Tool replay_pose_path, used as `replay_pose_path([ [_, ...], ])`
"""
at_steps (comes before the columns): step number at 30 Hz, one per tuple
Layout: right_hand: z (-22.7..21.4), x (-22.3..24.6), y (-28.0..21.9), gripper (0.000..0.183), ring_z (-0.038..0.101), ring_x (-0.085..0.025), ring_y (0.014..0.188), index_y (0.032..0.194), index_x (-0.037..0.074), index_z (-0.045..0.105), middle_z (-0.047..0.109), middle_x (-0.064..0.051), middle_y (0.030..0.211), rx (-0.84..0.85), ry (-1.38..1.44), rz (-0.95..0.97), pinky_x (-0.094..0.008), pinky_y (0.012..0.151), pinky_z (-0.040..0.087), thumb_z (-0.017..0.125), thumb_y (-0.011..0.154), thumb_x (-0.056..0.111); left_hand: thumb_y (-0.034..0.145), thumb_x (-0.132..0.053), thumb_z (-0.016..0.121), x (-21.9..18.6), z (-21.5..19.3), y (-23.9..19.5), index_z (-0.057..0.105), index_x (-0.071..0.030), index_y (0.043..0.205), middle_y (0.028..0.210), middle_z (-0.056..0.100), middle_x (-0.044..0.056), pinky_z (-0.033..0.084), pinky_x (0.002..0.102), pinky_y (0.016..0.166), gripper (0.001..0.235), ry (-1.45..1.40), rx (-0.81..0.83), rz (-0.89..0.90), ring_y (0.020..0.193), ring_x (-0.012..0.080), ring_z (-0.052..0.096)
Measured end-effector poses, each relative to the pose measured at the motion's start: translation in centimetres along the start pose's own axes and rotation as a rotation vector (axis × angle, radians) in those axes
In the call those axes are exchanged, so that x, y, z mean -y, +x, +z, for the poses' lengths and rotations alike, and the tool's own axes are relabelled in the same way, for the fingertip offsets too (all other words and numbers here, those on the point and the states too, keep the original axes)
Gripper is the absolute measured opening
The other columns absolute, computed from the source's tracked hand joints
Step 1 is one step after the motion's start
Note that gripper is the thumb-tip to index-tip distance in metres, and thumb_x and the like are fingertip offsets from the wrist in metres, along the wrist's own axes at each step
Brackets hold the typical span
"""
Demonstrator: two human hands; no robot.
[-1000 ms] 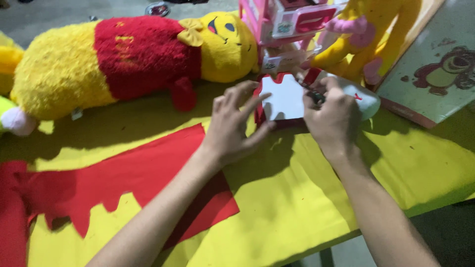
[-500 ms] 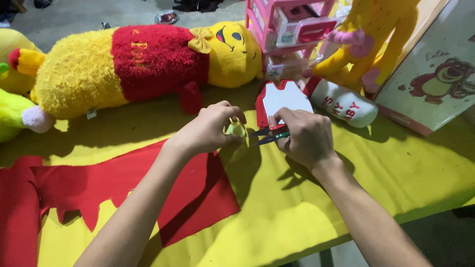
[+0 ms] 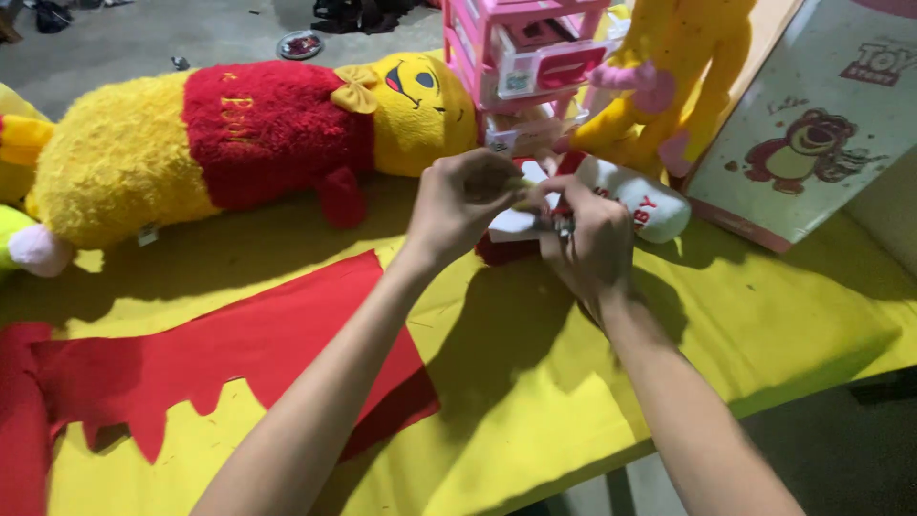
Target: The person places a white paper pattern onto a red fabric piece and traces its outline with a yellow marker. They then use scissors to cut the red fabric along the traced lines, creating a shaped piece.
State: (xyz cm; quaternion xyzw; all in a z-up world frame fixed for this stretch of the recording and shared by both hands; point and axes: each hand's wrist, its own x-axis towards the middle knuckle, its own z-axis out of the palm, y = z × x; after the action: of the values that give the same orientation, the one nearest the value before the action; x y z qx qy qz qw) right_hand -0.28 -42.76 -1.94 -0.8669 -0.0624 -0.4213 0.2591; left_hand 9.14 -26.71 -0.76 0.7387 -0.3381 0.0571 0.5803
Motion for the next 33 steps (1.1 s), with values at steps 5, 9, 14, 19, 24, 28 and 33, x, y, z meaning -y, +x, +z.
replay_pose_path([
  [5,0.5,-2.1,-0.2,0.007,0.071,-0.035,0.068,0.091,0.016,0.07,0.068,-0.01,0.066,0.03,-0.161,0.084,-0.046,0.063,0.056,0.072,0.097,0.019,0.087,-0.014,0.077,1.1,1.7,-0.3,0.077,-0.018,0.107,0.101,0.077,0.005,0.06,0.039,0.081,0.02,0.223,-0.042,0.132,0.101,0.0292,0.074],
  [9,0.7,-2.8,0.0,0.018,0.073,-0.039,0.077,0.09,0.016,0.071,0.072,-0.013,0.072,0.128,-0.238,0.218,-0.053,0.068,0.058,0.082,0.082,0.028,0.084,-0.012,0.078,0.1,0.0,-1.2,0.075,-0.012,0.105,0.114,0.069,0.013,0.056,0.051,0.083,0.021,0.484,-0.076,0.259,0.107,0.0394,0.066],
  [14,-0.1,-1.1,0.3,0.008,0.074,-0.041,0.077,0.091,0.018,0.068,0.073,-0.011,0.075,0.064,-0.27,0.25,-0.055,0.07,0.057,0.074,0.089,0.023,0.088,-0.018,0.076,2.0,-7.4,-4.1,0.074,-0.019,0.108,0.117,0.063,0.009,0.055,0.048,0.086,0.021,0.608,-0.032,0.217,0.11,0.0373,0.064],
  [19,-0.2,0.0,0.4,0.015,0.073,-0.04,0.072,0.089,0.017,0.066,0.07,-0.01,0.07,-0.01,-0.257,0.097,-0.053,0.065,0.055,0.074,0.099,0.023,0.091,-0.037,0.074,0.8,-15.7,-10.4,0.073,-0.023,0.113,0.119,0.064,0.006,0.053,0.048,0.092,0.026,0.848,0.145,-0.036,0.115,0.0332,0.063],
  [24,0.4,2.2,-0.6,0.015,0.069,-0.023,0.067,0.076,0.029,0.066,0.062,0.004,0.062,0.193,-0.158,-0.234,-0.031,0.071,0.056,0.075,0.082,0.02,0.085,-0.053,0.074,0.7,-19.5,-15.1,0.067,-0.019,0.124,0.125,0.058,0.009,0.046,0.047,0.099,0.052,0.921,0.141,-0.104,0.122,0.0321,0.057],
  [28,2.9,6.5,-1.3,0.022,0.071,-0.018,0.072,0.075,0.028,0.065,0.065,0.006,0.066,0.418,-0.109,-0.467,-0.036,0.068,0.057,0.08,0.061,0.021,0.082,-0.048,0.08,1.9,-19.8,-15.2,0.067,-0.017,0.118,0.122,0.059,0.009,0.043,0.049,0.095,0.05,0.82,0.09,-0.075,0.121,0.0336,0.055],
  [33,7.5,12.3,0.5,0.025,0.072,-0.038,0.091,0.099,0.022,0.063,0.073,-0.008,0.079,0.892,-0.236,-0.098,-0.055,0.078,0.057,0.068,0.076,0.03,0.085,-0.039,0.079,2.9,-19.8,-15.6,0.063,-0.022,0.099,0.115,0.06,-0.002,0.038,0.044,0.092,0.027,0.722,0.109,-0.007,0.117,0.0246,0.055],
])
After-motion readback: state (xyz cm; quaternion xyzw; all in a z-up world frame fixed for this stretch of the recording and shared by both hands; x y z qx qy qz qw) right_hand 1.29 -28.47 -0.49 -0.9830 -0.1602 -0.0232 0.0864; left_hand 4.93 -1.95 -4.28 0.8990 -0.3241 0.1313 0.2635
